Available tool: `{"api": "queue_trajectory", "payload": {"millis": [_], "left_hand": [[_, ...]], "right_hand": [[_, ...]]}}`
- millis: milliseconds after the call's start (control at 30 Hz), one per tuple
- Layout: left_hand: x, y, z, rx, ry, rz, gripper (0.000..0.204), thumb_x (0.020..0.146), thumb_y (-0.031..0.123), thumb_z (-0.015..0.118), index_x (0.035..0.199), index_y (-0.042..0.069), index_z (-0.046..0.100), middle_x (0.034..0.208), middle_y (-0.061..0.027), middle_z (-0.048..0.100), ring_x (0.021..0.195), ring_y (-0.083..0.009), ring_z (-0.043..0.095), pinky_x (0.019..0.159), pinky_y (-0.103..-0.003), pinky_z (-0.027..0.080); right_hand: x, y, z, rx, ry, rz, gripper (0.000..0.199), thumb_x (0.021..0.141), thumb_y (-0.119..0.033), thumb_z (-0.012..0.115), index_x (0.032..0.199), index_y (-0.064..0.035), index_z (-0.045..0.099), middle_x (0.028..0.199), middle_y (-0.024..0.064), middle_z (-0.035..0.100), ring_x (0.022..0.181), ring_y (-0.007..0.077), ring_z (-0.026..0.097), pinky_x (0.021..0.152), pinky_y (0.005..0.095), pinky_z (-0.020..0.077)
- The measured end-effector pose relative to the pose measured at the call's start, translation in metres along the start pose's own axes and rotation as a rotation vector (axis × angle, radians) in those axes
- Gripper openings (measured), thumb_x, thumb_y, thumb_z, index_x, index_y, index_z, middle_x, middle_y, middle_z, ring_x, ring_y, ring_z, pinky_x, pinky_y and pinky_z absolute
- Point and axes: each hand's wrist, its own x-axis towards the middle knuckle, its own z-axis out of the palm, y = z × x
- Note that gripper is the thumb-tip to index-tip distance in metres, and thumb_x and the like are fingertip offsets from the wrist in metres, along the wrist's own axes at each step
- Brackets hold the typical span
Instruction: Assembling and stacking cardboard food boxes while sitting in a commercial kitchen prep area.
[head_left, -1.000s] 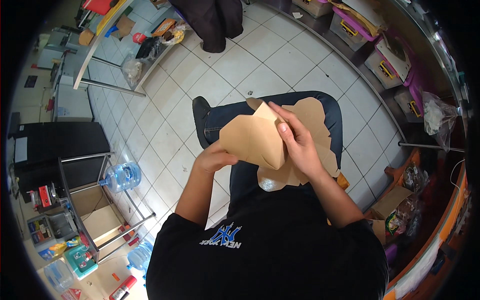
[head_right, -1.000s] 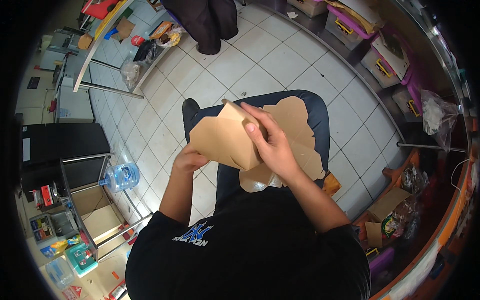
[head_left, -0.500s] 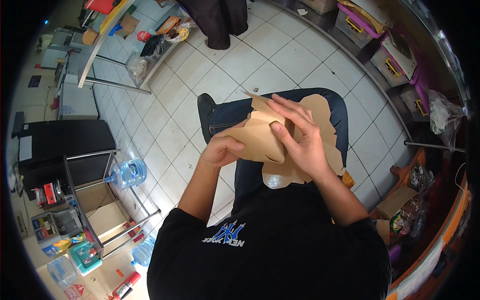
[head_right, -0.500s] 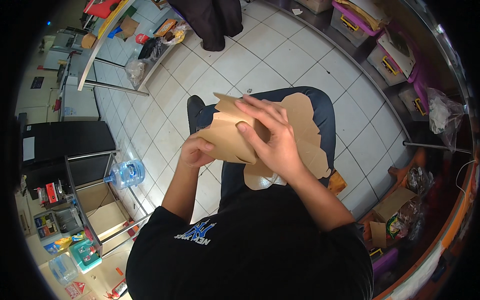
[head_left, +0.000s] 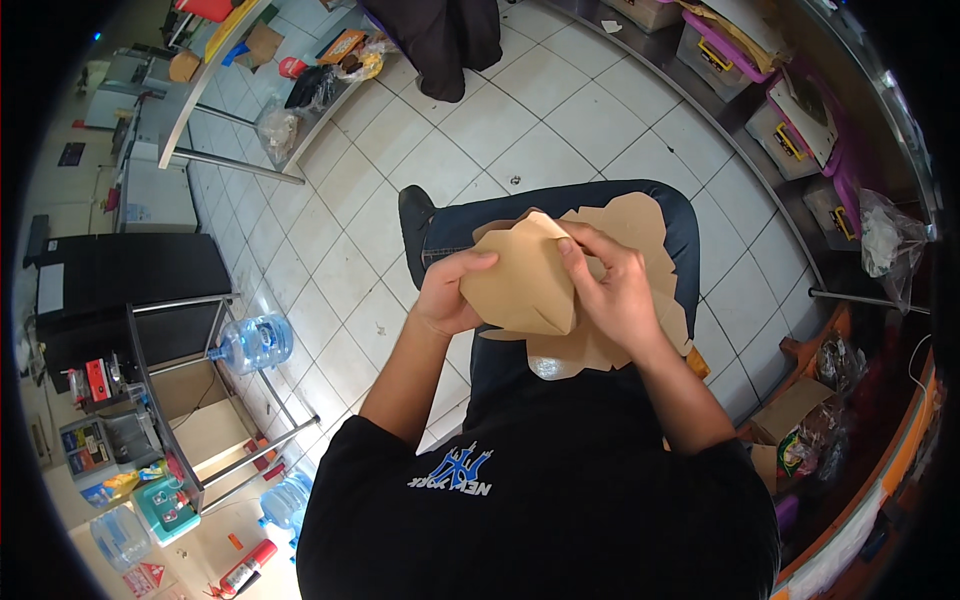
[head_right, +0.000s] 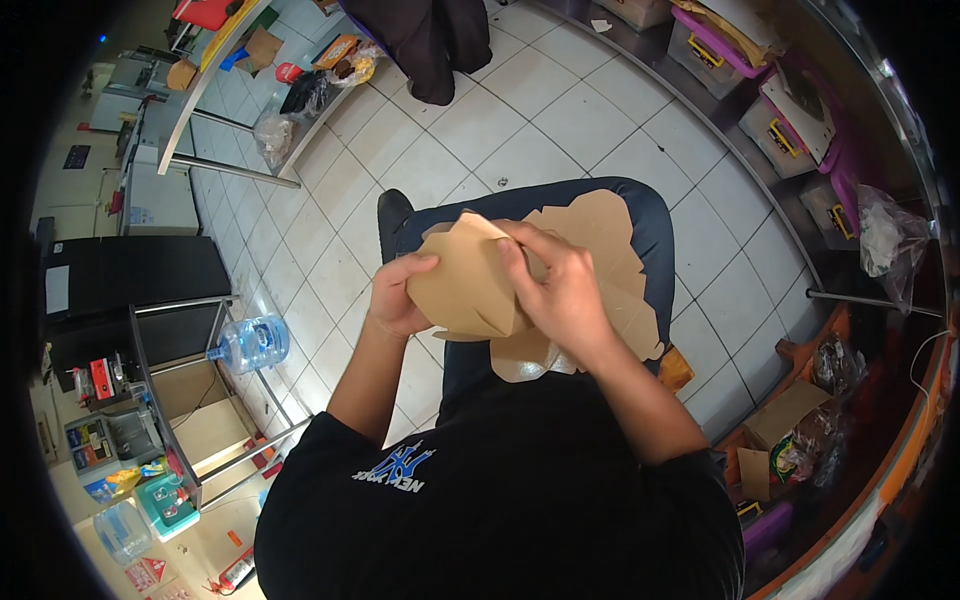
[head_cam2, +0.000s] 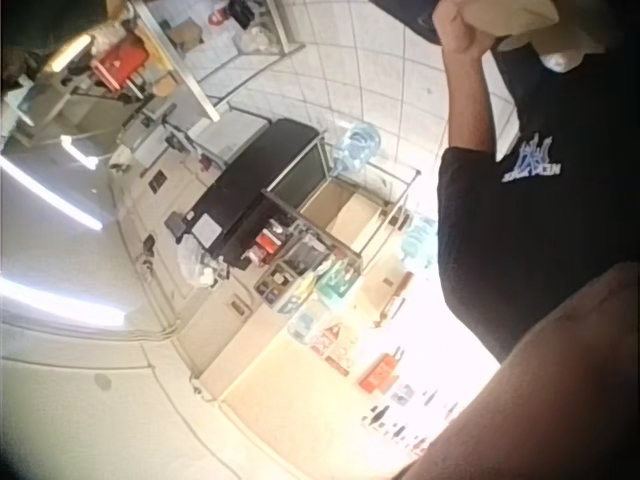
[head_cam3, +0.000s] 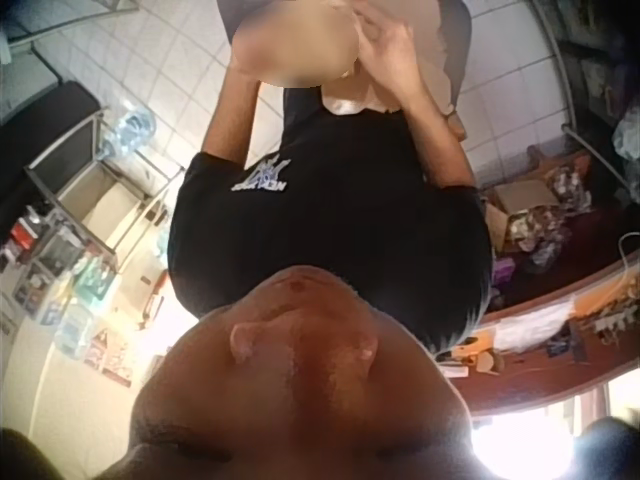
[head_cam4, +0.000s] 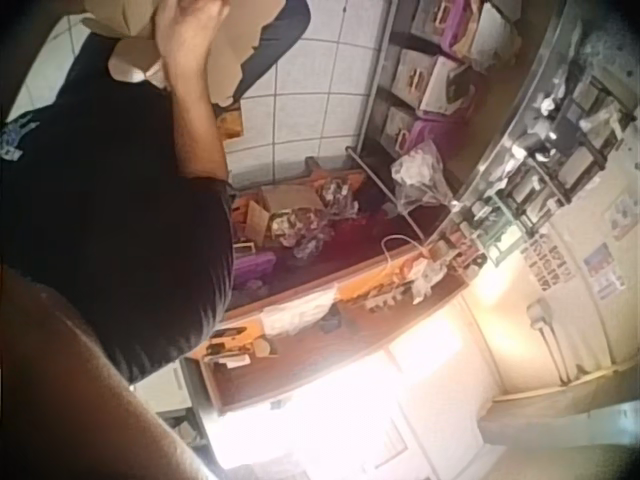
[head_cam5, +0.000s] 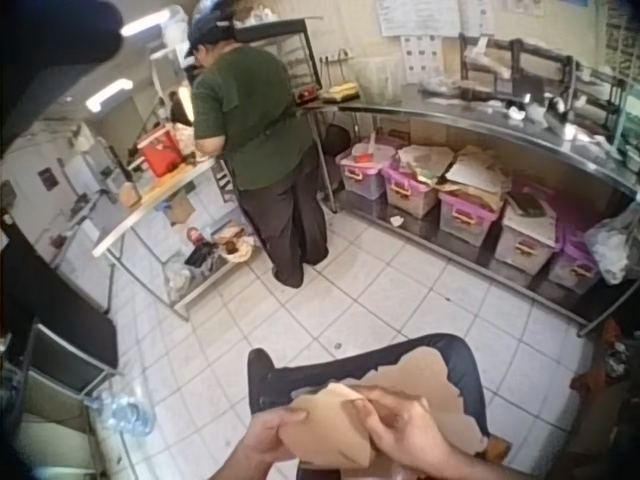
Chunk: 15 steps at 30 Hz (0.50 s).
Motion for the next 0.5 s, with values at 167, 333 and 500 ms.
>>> {"api": "queue_trajectory", "payload": {"millis": [167,333,500], "left_hand": [[0.009,0.004,0.028,0.137,0.32,-0.08,0.051,0.097,0.026,0.051,0.139,-0.002,0.046,0.13,-0.0137,0.059,0.115,-0.0244,0.062,0.095,-0.039,0.053],[0.023,-0.003,0.046,0.453,0.604,-0.146,0.047,0.096,0.027,0.06,0.135,0.002,0.051,0.122,-0.0119,0.062,0.111,-0.0214,0.064,0.087,-0.037,0.057],[0.023,0.001,0.029,0.452,0.517,-0.187,0.044,0.095,0.027,0.064,0.13,0.001,0.055,0.121,-0.0115,0.063,0.11,-0.0204,0.064,0.087,-0.034,0.056]], "right_hand": [[-0.001,0.015,-0.004,-0.003,-0.021,0.103,0.024,0.098,-0.016,0.061,0.112,0.0015,0.069,0.095,0.0118,0.074,0.092,0.0196,0.071,0.086,0.0317,0.0547],[-0.005,0.04,-0.004,-0.335,0.095,-0.161,0.019,0.087,-0.007,0.069,0.105,-0.0027,0.073,0.098,0.0118,0.074,0.09,0.0258,0.072,0.079,0.0324,0.0579],[-0.002,0.043,-0.013,-0.439,-0.023,-0.434,0.036,0.079,0.0,0.068,0.113,-0.0107,0.072,0.108,0.0071,0.073,0.092,0.0245,0.071,0.079,0.0349,0.0592]]}}
